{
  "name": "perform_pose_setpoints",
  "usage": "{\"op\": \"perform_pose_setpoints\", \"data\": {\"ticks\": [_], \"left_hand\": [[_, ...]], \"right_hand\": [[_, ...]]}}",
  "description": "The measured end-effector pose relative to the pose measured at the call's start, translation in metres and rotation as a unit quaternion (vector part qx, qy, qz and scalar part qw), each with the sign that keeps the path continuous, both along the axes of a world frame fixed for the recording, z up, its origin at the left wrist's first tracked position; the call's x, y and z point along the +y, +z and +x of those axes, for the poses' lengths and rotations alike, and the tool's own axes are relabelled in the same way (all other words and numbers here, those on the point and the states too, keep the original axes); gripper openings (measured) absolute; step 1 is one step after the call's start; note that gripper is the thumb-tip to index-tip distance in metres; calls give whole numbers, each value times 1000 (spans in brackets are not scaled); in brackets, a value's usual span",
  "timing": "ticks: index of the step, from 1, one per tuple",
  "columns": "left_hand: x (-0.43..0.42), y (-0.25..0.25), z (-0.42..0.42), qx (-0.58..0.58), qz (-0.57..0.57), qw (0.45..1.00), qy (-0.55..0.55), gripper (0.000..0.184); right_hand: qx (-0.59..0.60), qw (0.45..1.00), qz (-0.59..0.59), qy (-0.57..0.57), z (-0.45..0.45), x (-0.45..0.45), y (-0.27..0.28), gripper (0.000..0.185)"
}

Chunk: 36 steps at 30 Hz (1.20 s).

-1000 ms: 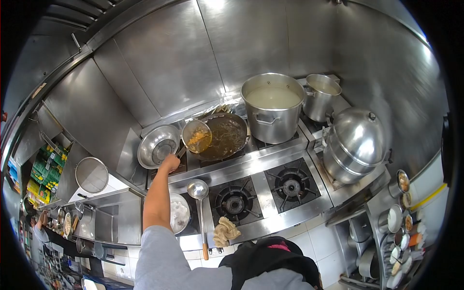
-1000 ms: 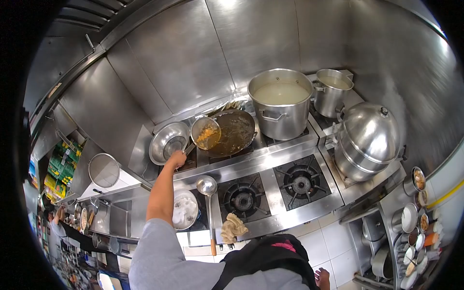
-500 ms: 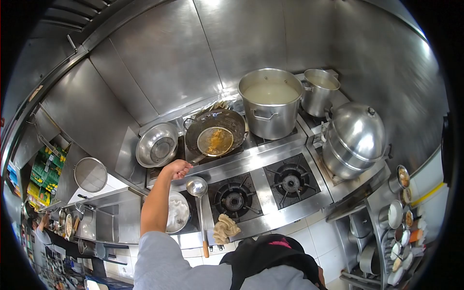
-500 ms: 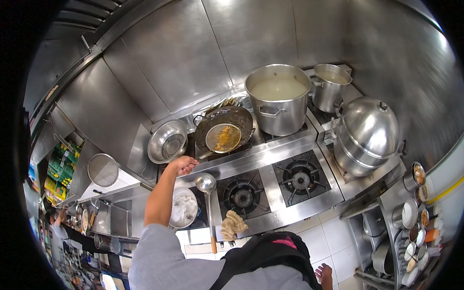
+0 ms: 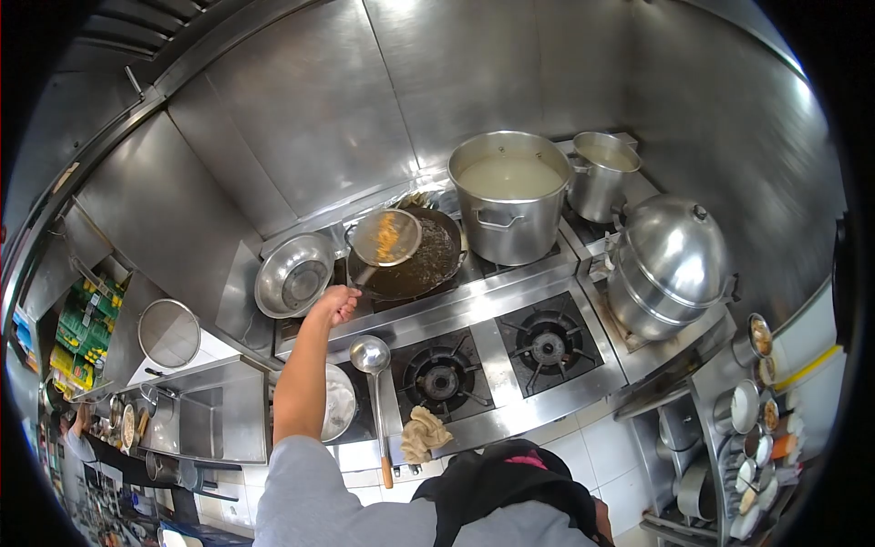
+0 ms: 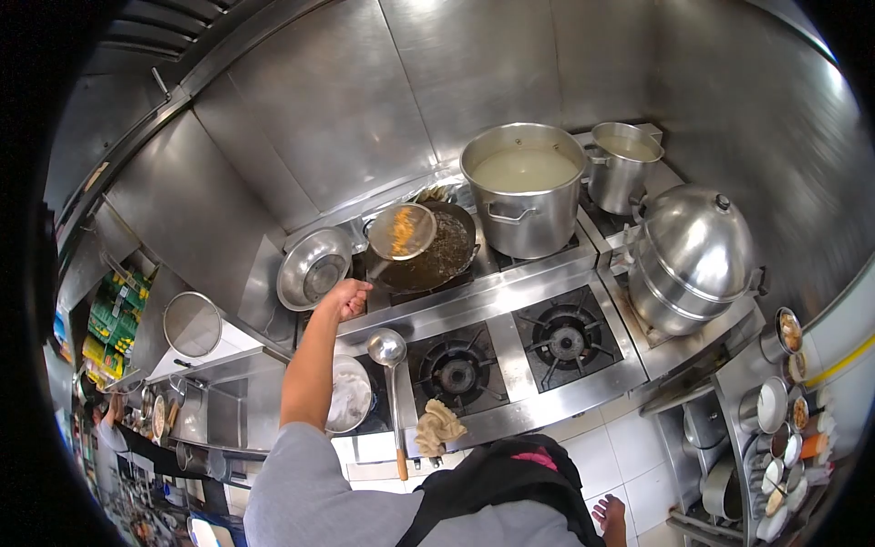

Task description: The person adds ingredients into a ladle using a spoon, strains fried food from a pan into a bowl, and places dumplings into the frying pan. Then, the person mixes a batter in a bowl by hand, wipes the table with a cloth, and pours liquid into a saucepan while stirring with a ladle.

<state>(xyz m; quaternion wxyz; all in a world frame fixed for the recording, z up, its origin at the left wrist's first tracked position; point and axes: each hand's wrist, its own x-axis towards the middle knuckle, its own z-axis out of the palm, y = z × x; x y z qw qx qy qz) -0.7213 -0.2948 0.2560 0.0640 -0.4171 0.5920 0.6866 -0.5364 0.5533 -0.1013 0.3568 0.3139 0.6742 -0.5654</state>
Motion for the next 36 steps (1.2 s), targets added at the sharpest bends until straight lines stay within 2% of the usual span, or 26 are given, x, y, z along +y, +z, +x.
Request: {"op": "perform_pose_setpoints", "data": {"ticks": [2,3,4,5,6,8,9,12,13,14,15,16,17,18,19,22,25,30,31,32,33,36], "left_hand": [[-49,-19,-10,-29,-83,996,-11,15],[-71,-36,-17,-28,-83,996,-12,15],[-91,-54,-24,-64,-293,954,-25,19],[-101,-62,-29,-97,-490,866,-37,28],[-85,-49,-26,-95,-490,866,-37,28],[-28,-10,-20,-138,-614,777,-19,41],[-23,-10,-24,-136,-614,777,-19,41],[-6,-13,-35,-148,-577,802,-47,38],[0,-16,-40,-137,-544,827,-29,38],[6,-20,-44,-125,-510,851,-11,38],[8,-32,-49,-90,-534,841,-2,32],[0,-47,-59,-89,-533,841,-2,32],[-9,-64,-70,-88,-450,888,-7,28],[-7,-65,-74,-86,-364,927,-11,26],[-1,-69,-77,-58,-342,938,3,23],[11,-76,-86,-43,-273,961,-3,21],[42,-61,-89,-34,-205,978,12,20],[60,-60,-87,-33,-119,992,1,20],[60,-61,-84,-34,-120,992,2,20],[60,-63,-81,-27,-69,997,-24,21],[59,-66,-77,-20,-18,998,-50,22],[66,-58,-61,-35,14,998,-49,19]], "right_hand": [[2,1000,-11,-5,4,2,1,42],[2,1000,-14,-6,6,2,-2,43],[-46,995,-13,-87,10,3,-20,42],[-93,981,-12,-167,15,6,-37,42],[-92,981,-12,-168,19,11,-50,42],[-120,976,-23,-180,27,19,-69,40],[-106,972,-43,-204,32,19,-73,38],[-113,977,-34,-180,37,26,-89,38],[69,973,-195,-106,74,51,-97,54],[70,973,-195,-106,88,49,-118,54],[215,976,-4,-11,92,37,-145,51],[286,954,85,40,87,37,-155,50],[346,916,188,83,83,37,-165,49],[169,984,29,-54,69,48,-153,47],[-20,973,-133,-187,58,54,-143,45],[-30,963,-160,-216,55,56,-142,44],[-49,959,-155,-233,54,57,-142,45],[-4,963,-185,-195,65,59,-143,46],[-28,968,-147,-200,58,55,-136,44],[-53,973,-99,-203,50,50,-130,42],[-83,975,-53,-201,36,34,-100,40],[-104,974,-21,-202,24,15,-62,37]]}}
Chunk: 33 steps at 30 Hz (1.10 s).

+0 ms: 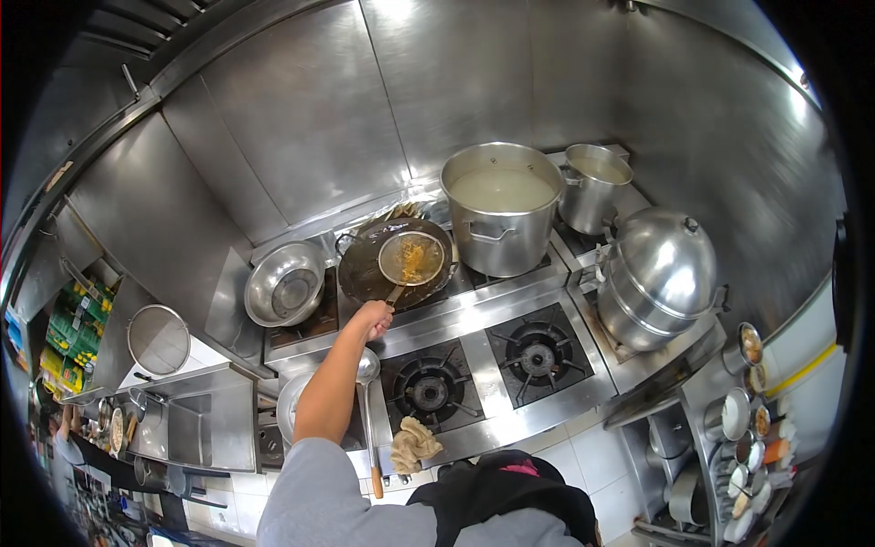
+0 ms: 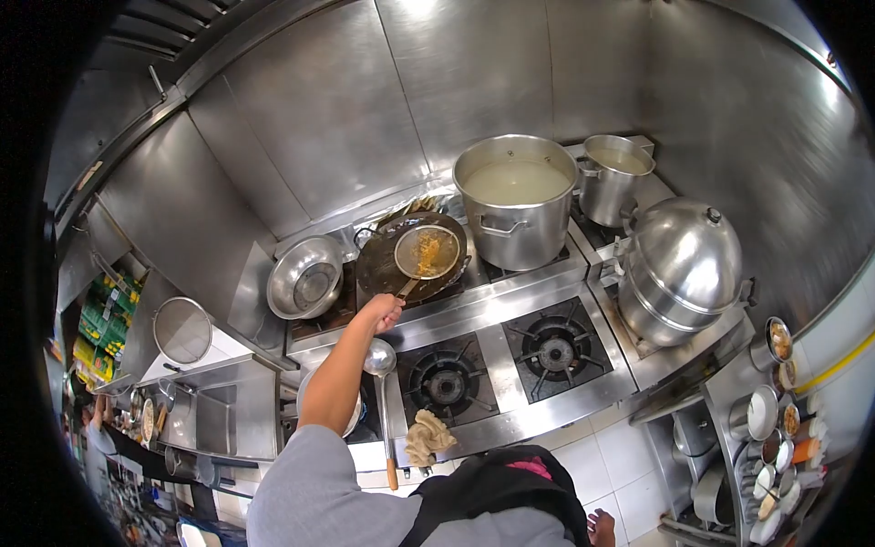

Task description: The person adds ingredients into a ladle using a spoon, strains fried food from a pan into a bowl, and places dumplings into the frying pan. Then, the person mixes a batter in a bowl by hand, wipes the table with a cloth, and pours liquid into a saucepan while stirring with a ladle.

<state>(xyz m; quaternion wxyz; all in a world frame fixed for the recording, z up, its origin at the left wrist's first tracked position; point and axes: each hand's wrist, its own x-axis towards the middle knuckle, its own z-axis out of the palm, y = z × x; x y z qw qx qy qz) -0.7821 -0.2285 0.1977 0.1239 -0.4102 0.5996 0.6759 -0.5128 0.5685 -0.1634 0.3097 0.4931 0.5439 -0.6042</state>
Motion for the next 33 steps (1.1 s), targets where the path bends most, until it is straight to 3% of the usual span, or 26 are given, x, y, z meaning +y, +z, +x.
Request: {"op": "perform_pose_setpoints", "data": {"ticks": [10,12,15,16,17,18,20,24,28,30,33], "left_hand": [[-20,50,85,33,69,997,32,8],[-30,65,93,32,-31,998,44,12],[-88,40,90,40,-104,993,33,13],[-91,40,87,22,-297,954,14,19],[-94,40,87,2,-480,877,-5,26],[-92,43,87,1,-480,877,-2,26],[-81,46,84,-61,-629,774,-49,40],[-68,30,68,-98,-599,794,-41,45],[-60,14,50,-65,-558,825,-66,32],[-52,21,39,-125,-430,888,-103,29],[-69,-20,27,-67,-361,923,-111,22]], "right_hand": [[9,1000,-10,-4,-9,-7,9,40],[2,1000,-12,4,-9,-6,5,40],[-7,1000,-10,20,-8,1,-13,40],[-9,1000,-8,27,-9,3,-18,40],[-9,999,-8,31,-10,6,-21,40],[-12,999,-13,38,-12,7,-20,41],[-14,999,-16,45,-16,8,-18,41],[17,998,-8,58,-30,-4,12,42],[43,997,-2,64,-35,-6,25,42],[38,998,-2,59,-30,-3,16,43],[19,999,-7,41,-16,0,2,43]]}}
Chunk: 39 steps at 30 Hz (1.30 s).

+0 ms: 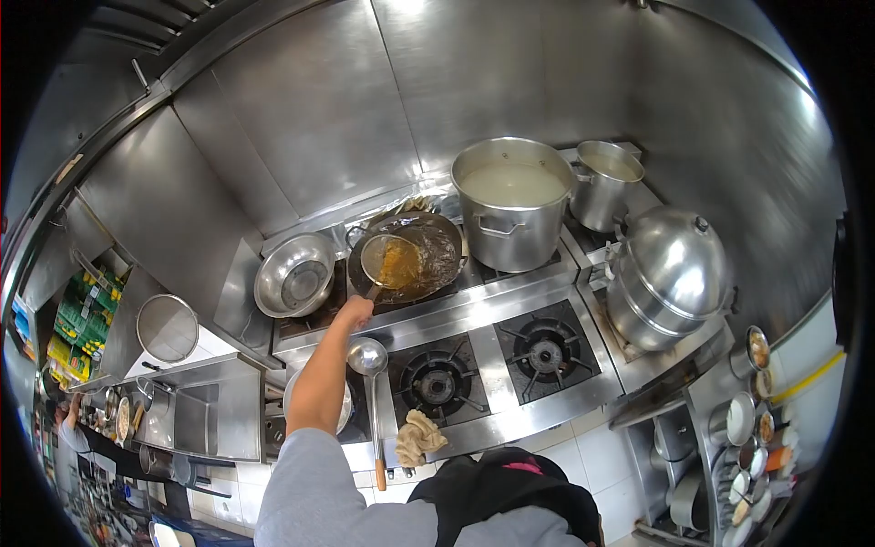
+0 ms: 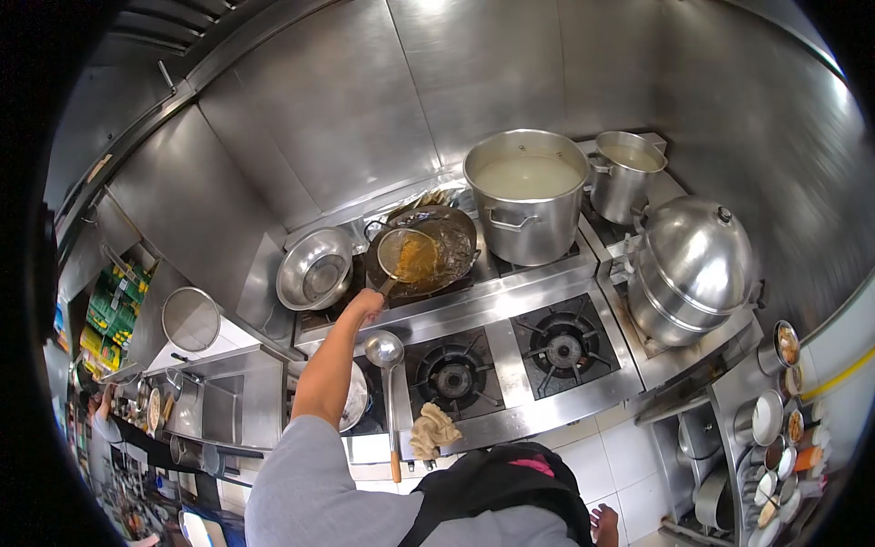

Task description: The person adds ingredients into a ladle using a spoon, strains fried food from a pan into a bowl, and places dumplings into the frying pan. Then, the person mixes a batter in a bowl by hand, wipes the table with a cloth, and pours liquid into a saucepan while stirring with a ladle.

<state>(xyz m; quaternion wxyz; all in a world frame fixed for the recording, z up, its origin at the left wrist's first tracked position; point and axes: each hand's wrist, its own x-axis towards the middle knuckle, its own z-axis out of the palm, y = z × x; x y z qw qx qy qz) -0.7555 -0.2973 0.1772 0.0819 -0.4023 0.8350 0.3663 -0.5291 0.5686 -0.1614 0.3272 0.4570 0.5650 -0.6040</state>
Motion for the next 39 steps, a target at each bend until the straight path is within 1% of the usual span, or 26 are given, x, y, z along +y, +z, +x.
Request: {"op": "perform_pose_setpoints", "data": {"ticks": [1,3,4,6,7,9,13,15,16,17,19,21,25,26,27,28,29,30,31,32,33,34,35,37,38,39], "left_hand": [[-2,-9,-4,0,0,1000,-1,22],[-2,-24,-11,21,89,995,30,19],[12,-13,-11,21,89,995,30,19],[43,8,-10,57,194,974,100,21],[49,12,-10,58,194,974,100,21],[58,16,-11,72,311,941,110,22],[65,16,-10,86,361,922,112,16],[72,25,-6,96,402,901,132,7],[73,28,-2,96,402,901,132,7],[74,28,3,109,423,890,128,5],[75,30,13,121,443,879,126,6],[74,34,23,128,464,865,138,7],[63,53,44,127,476,858,142,7],[58,60,48,129,459,867,147,7],[52,67,52,132,441,875,152,7],[43,71,56,137,417,886,151,7],[31,69,57,150,355,912,139,8],[11,66,59,151,307,931,128,10],[-3,64,60,152,259,947,117,13],[-12,58,58,152,258,946,121,13],[-14,58,57,146,9,986,77,17],[-16,57,57,130,-241,961,27,21],[-17,56,58,130,-241,961,28,21],[-2,67,59,54,-313,948,27,36],[-4,63,57,56,-313,948,27,36],[-13,50,53,23,-309,951,11,39]], "right_hand": [[-15,1000,-3,-12,5,3,-8,43],[-15,999,-23,-38,29,12,-12,42],[-24,999,-15,-35,35,14,-11,42],[-30,999,-9,-34,31,12,-11,42],[-32,999,-6,-35,29,11,-10,42],[-33,999,-3,-32,23,10,-8,42],[-22,1000,4,-19,9,6,-1,41],[-6,1000,11,-8,0,2,4,41],[2,1000,6,8,-3,2,6,43],[1,1000,6,7,-7,-1,25,43],[106,988,-19,108,-14,-10,79,45],[83,988,9,133,-19,-15,75,47],[81,990,-7,118,-16,-20,80,44],[80,990,-11,115,-15,-19,80,44],[79,990,-11,116,-14,-15,64,44],[27,998,-8,60,-10,-7,30,43],[-25,1000,-6,5,-5,-2,8,42],[-21,999,-20,-20,0,0,2,42],[-22,999,-20,-17,3,6,-10,42],[-31,999,-23,3,3,13,-21,42],[-40,999,-27,22,2,14,-22,42],[-40,999,-27,24,0,15,-25,42],[-37,999,-25,24,-1,16,-26,42],[-34,999,-22,25,-7,13,-21,43],[-19,999,-21,19,-11,9,-13,43],[-6,1000,-19,12,-17,3,1,44]]}}
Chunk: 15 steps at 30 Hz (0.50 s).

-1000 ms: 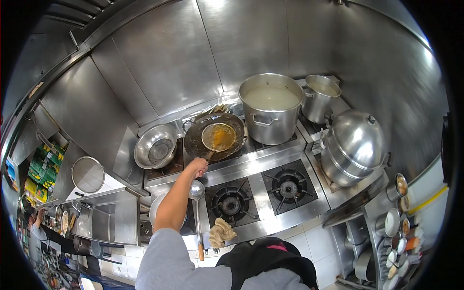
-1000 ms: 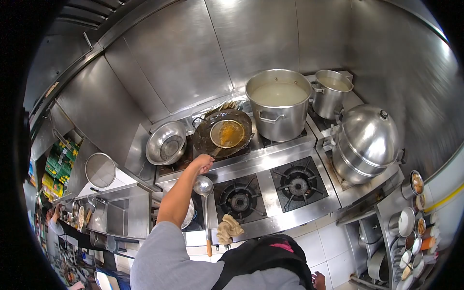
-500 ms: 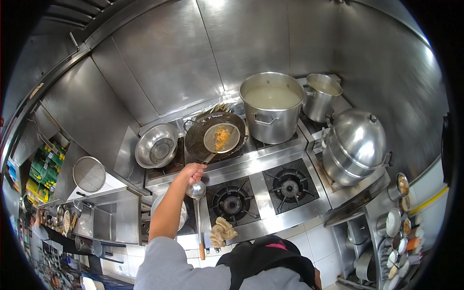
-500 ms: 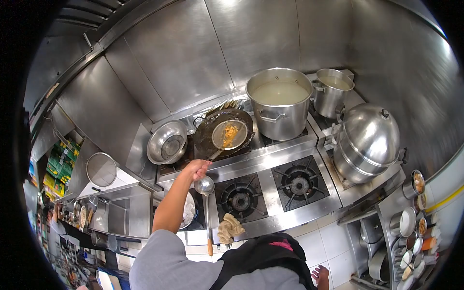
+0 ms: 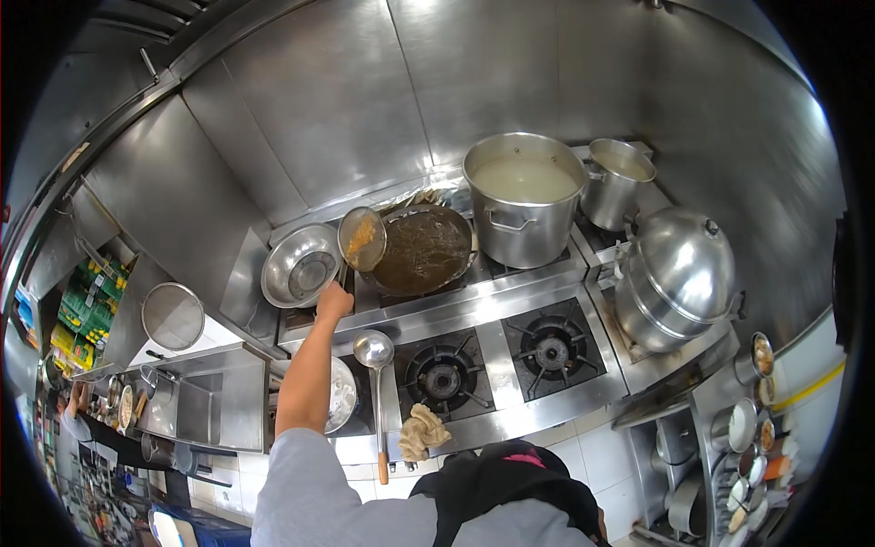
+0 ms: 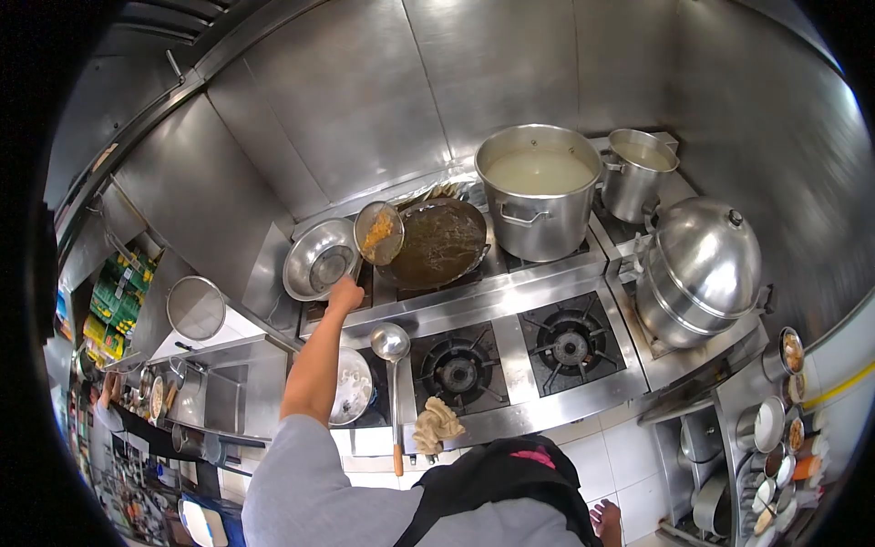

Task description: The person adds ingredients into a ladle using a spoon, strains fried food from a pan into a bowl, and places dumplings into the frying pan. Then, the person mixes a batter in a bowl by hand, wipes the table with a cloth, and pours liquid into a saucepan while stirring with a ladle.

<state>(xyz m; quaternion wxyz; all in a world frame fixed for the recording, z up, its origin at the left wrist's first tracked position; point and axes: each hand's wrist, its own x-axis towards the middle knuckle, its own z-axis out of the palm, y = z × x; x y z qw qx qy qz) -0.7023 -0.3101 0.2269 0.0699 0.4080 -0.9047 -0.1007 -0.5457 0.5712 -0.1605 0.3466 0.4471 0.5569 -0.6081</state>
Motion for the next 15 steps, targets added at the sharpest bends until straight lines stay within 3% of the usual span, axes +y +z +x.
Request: {"op": "perform_pose_setpoints", "data": {"ticks": [3,6,8,10,12,15], "left_hand": [[-53,-78,-13,-78,10,995,-57,42],[-48,-94,-27,-126,45,984,-118,40],[21,-37,-30,-15,232,973,0,39],[17,-58,-38,33,260,965,-8,28],[33,-62,-48,106,405,908,24,19],[60,-55,-58,117,477,869,61,15]], "right_hand": [[33,999,6,39,-16,-11,32,44],[48,998,0,48,-19,-11,32,43],[26,999,15,33,-22,-11,31,43],[21,999,18,31,-21,-7,26,43],[10,999,22,26,-17,-3,15,42],[0,999,25,21,-13,1,2,42]]}}
